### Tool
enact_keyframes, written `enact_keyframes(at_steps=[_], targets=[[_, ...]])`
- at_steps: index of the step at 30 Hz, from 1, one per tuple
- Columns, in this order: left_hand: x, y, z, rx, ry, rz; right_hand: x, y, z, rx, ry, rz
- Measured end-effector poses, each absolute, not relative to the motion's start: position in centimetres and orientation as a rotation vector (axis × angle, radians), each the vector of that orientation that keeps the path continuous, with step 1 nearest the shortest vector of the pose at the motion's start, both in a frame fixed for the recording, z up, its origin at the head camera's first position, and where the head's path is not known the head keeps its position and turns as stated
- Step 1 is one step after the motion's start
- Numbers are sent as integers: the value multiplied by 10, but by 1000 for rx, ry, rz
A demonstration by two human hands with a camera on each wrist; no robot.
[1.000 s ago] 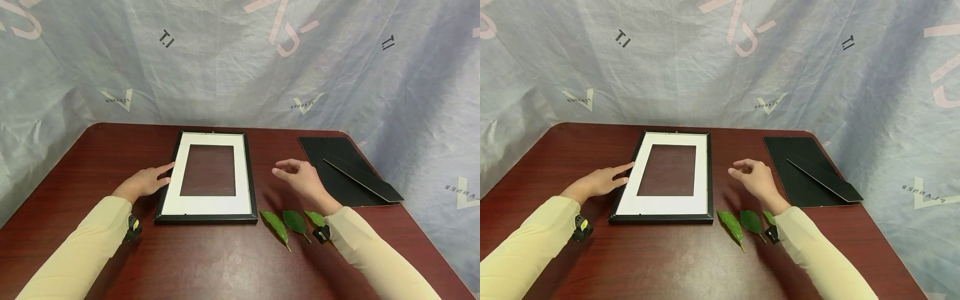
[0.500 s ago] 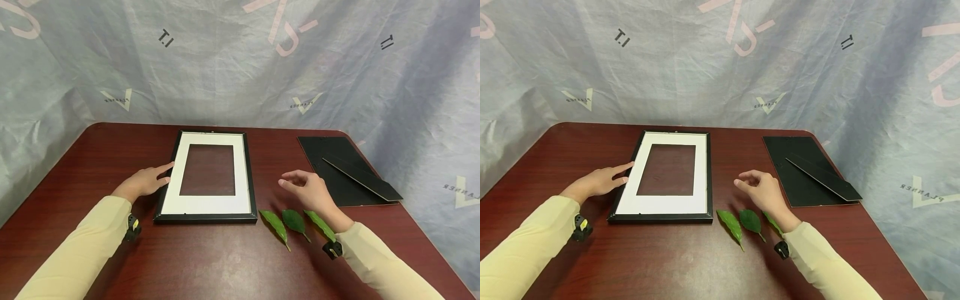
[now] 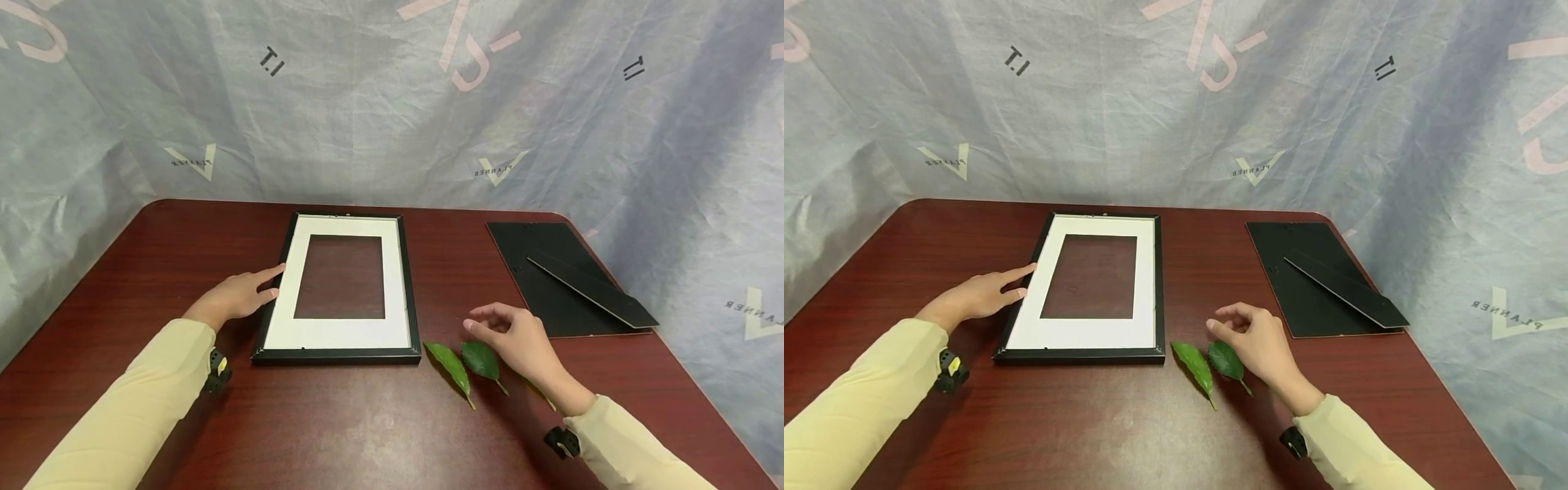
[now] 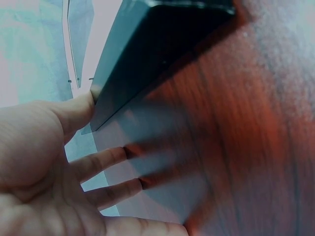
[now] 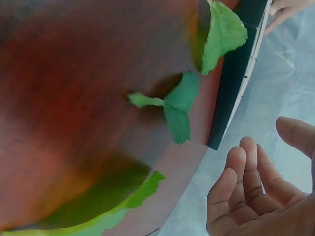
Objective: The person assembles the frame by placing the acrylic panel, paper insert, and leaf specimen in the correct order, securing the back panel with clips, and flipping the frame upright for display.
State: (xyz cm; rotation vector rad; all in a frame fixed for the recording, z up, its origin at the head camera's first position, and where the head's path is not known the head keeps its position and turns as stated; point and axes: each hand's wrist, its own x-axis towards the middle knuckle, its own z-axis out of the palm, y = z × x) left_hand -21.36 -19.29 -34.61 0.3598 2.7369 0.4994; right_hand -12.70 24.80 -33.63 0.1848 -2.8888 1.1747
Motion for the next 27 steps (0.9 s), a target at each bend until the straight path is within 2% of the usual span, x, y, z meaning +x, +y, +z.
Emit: enact_keyframes(at_steps=[27], targets=[[-209, -187, -339, 347, 2727, 486, -79, 241, -354, 77, -3133, 944]])
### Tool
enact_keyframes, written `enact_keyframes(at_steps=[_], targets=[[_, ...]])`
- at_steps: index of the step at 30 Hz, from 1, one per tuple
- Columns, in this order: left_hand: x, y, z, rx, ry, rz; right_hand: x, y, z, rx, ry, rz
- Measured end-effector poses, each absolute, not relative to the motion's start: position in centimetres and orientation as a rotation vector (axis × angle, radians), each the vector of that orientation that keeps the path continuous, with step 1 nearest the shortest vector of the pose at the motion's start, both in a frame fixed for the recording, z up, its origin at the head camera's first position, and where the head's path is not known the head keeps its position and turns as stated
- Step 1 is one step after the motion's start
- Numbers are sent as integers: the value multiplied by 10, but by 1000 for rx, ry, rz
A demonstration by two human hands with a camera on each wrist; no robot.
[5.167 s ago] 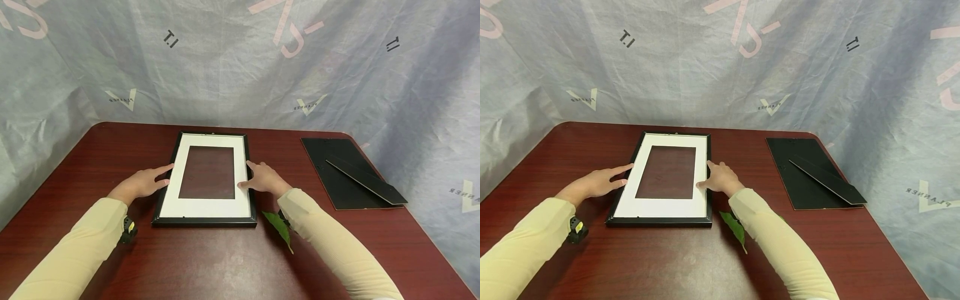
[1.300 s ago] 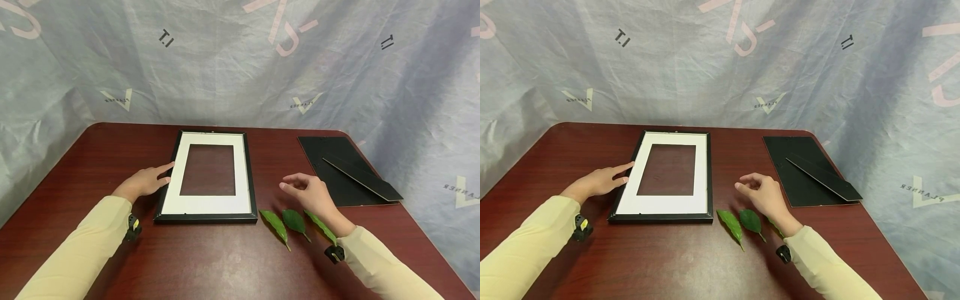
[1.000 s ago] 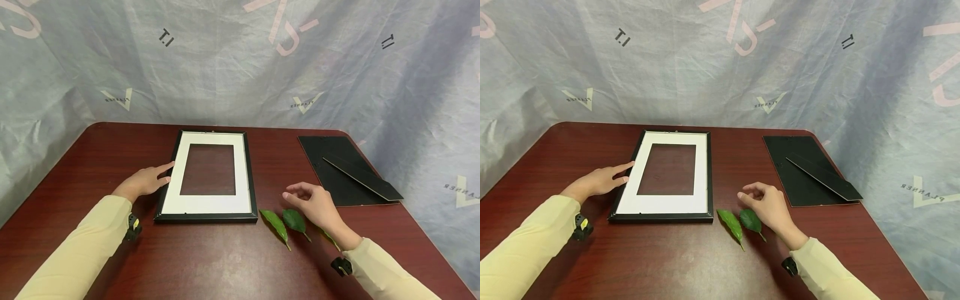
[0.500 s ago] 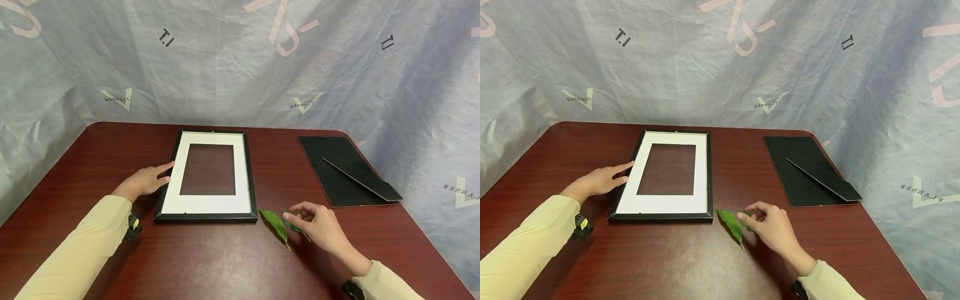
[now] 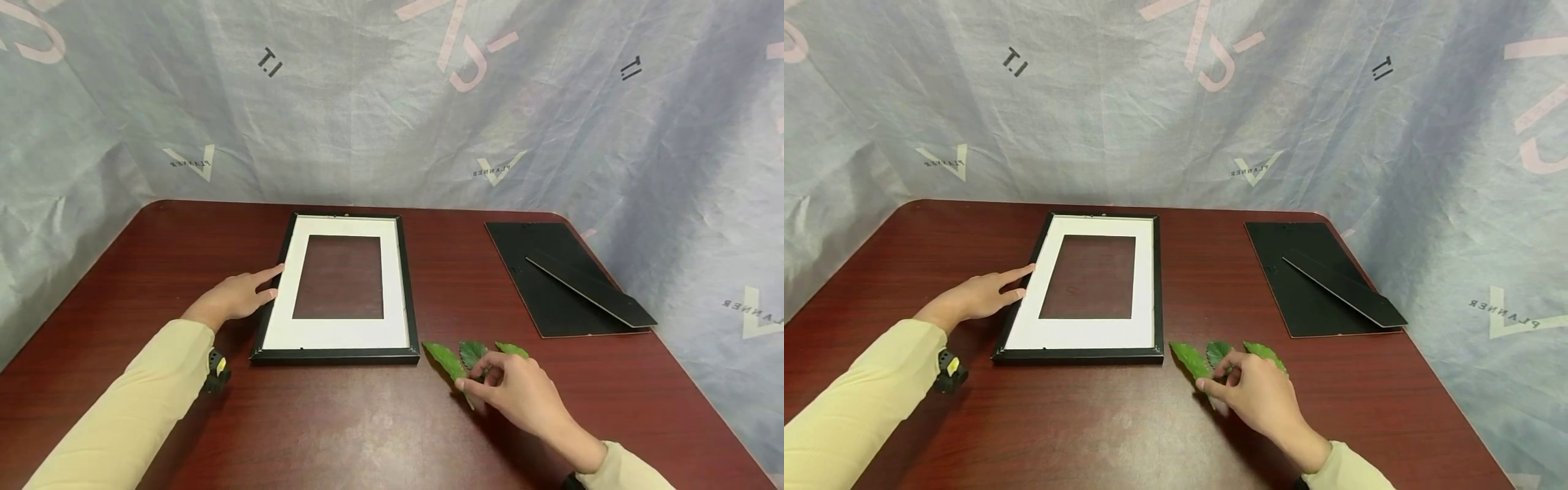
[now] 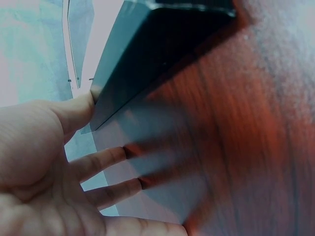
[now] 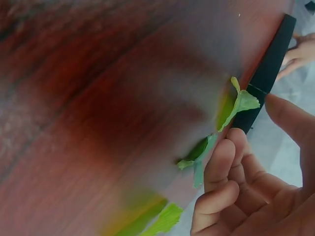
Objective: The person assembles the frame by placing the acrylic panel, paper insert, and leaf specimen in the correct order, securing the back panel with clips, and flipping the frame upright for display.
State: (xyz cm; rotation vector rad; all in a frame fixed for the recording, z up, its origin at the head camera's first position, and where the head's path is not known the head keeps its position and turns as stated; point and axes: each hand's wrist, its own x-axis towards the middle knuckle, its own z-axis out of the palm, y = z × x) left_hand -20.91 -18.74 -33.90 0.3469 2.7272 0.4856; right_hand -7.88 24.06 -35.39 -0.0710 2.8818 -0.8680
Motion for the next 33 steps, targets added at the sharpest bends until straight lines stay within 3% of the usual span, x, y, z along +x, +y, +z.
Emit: enact_keyframes(at_steps=[10, 33], targets=[[-209, -187, -339, 352, 2736, 498, -78, 238, -358, -138, 2884, -680], [-209, -187, -340, 347, 2745, 484, -91, 243, -346, -170, 2971, -727]])
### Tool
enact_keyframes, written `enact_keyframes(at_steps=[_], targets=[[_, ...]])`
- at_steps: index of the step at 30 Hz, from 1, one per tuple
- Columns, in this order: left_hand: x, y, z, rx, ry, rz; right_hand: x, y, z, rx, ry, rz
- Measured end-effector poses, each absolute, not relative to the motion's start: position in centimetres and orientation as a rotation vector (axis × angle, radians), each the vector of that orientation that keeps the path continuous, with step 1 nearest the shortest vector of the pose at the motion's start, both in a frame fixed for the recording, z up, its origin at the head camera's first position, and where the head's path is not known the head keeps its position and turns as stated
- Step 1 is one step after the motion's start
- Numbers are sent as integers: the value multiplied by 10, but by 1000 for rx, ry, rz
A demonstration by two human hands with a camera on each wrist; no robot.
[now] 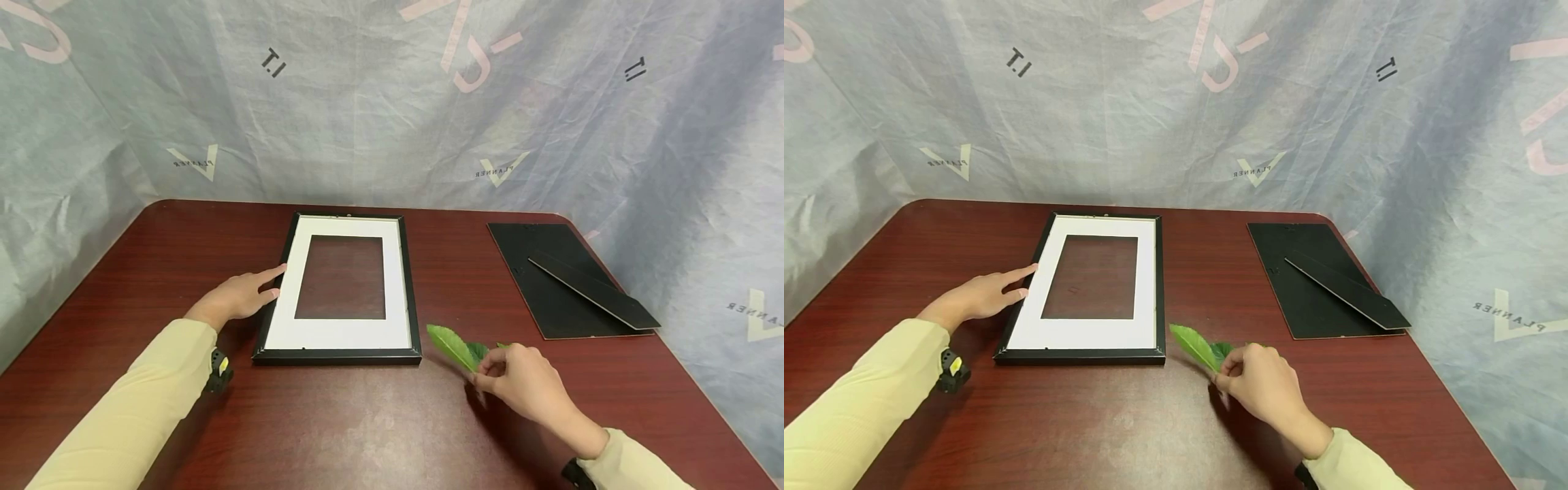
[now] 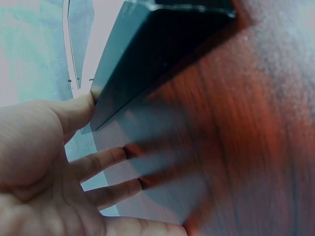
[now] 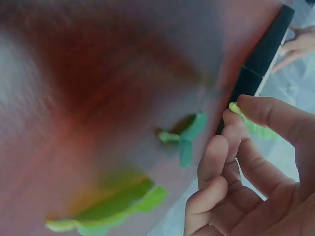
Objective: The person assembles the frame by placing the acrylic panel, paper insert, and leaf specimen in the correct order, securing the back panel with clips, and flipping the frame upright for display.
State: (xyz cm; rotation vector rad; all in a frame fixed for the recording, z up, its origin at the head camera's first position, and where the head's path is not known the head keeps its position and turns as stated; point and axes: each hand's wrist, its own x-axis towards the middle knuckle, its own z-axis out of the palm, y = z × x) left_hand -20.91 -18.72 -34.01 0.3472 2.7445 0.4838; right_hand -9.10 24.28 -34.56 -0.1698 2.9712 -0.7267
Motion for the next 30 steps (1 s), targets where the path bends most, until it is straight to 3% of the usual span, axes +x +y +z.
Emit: enact_keyframes(at_steps=[16, 30], targets=[[-209, -187, -337, 339, 2722, 494, -125, 241, -323, -312, 2988, -862], [-209, -187, -337, 334, 2718, 508, -153, 229, -312, -278, 2807, -1040]])
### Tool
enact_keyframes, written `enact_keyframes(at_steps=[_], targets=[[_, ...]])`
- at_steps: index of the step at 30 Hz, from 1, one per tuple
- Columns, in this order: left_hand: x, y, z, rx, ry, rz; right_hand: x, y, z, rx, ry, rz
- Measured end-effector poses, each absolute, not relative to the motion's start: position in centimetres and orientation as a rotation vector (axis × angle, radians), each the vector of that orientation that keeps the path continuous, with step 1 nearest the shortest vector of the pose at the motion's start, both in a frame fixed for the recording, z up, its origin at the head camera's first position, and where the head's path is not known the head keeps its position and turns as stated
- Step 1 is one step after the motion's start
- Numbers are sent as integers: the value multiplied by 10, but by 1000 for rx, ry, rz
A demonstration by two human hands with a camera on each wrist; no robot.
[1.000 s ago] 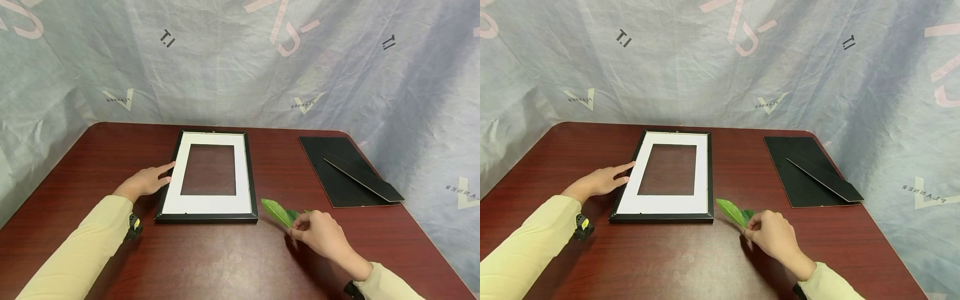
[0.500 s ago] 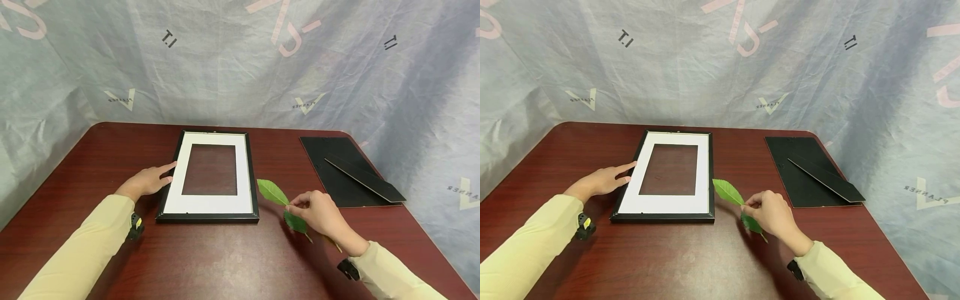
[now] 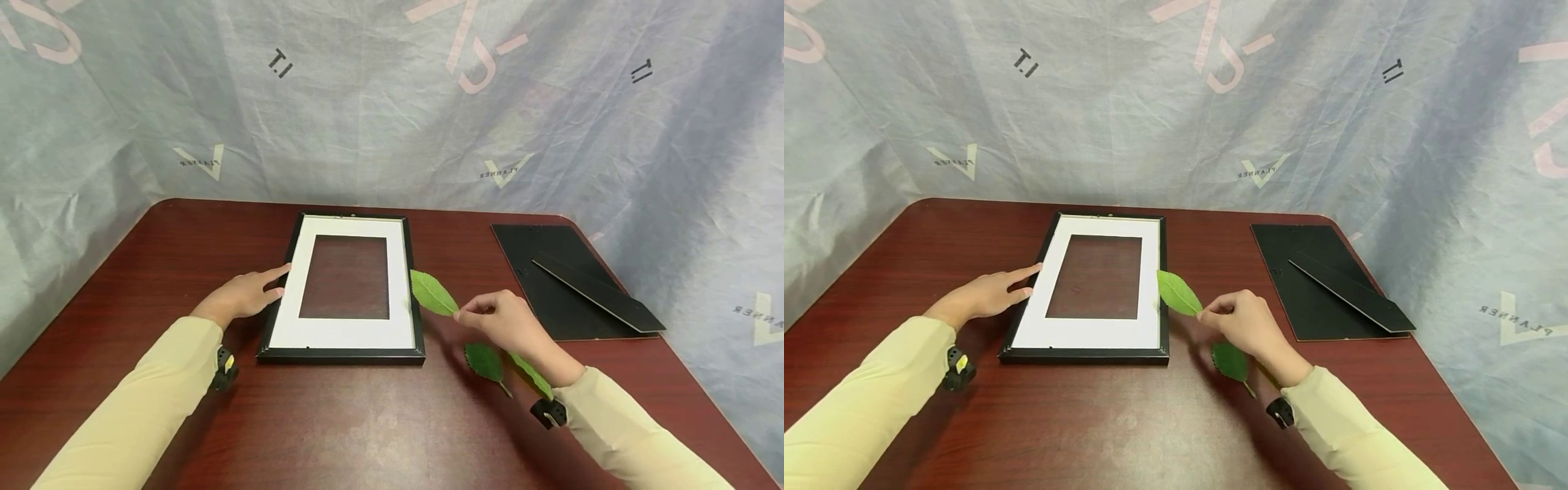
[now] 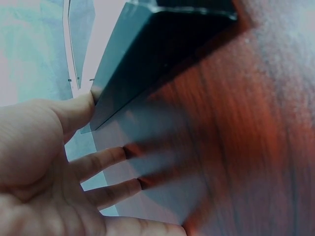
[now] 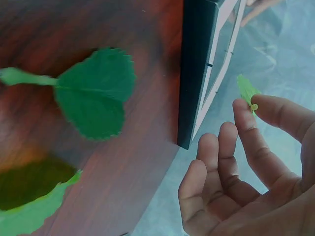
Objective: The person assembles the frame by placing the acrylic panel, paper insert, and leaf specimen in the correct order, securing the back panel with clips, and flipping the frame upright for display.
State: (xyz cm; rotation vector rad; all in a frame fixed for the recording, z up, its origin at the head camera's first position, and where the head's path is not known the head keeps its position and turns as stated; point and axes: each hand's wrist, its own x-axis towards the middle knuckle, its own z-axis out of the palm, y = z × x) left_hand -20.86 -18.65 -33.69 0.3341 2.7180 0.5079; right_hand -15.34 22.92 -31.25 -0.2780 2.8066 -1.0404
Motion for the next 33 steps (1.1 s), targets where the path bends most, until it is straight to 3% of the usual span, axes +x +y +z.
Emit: enact_keyframes(at_steps=[33], targets=[[-208, -186, -339, 318, 2716, 524, -214, 178, -312, -160, 2740, -1104]])
